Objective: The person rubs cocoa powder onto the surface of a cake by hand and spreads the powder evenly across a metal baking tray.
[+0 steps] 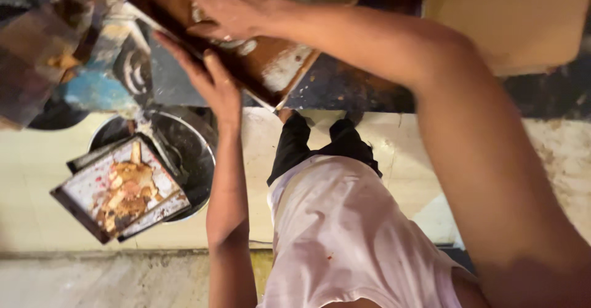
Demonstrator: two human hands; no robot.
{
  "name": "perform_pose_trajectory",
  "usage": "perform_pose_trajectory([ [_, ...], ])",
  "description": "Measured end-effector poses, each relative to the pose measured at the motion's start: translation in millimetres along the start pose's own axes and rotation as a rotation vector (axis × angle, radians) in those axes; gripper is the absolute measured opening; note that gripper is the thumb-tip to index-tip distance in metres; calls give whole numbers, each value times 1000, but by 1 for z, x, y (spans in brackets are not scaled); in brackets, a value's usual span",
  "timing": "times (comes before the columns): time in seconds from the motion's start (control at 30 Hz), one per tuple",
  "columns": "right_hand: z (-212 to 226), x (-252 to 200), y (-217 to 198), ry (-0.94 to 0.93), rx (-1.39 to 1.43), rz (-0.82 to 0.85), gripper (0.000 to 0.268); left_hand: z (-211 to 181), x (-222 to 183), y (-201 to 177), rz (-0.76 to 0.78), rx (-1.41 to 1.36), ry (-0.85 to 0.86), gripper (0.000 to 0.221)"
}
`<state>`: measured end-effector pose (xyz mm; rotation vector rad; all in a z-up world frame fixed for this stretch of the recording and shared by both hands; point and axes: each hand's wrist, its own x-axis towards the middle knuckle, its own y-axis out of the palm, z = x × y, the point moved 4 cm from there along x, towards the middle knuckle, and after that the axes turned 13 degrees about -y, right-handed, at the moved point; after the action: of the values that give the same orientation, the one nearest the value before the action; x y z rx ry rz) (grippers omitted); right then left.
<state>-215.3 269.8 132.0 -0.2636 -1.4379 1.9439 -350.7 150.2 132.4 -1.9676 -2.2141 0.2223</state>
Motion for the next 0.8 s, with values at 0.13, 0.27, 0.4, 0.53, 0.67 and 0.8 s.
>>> perform_pose_trajectory([
  [0.13, 10, 5, 11, -80, -212, 224, 52, 11, 3, -6, 3, 106, -3, 73],
  [0.27, 3, -9, 22, -147, -448, -116, 41, 20, 8, -13, 27, 132, 17, 80],
  [0.4, -38, -32, 38, 90, -420, -39, 31, -13, 11, -20, -47, 217, 73, 81],
  [0.53, -76, -75, 25, 813, 526, -453, 42, -87, -14, 1, -64, -37, 145, 63],
  [0.67, -52, -110, -15, 648, 1288, -917, 56, -118, -73, 67, 5, 49, -709, 65],
  [0.8, 2, -184, -42, 227, 1733, -1087, 63, -129, -122, 142, 462, -1078, -586, 66],
])
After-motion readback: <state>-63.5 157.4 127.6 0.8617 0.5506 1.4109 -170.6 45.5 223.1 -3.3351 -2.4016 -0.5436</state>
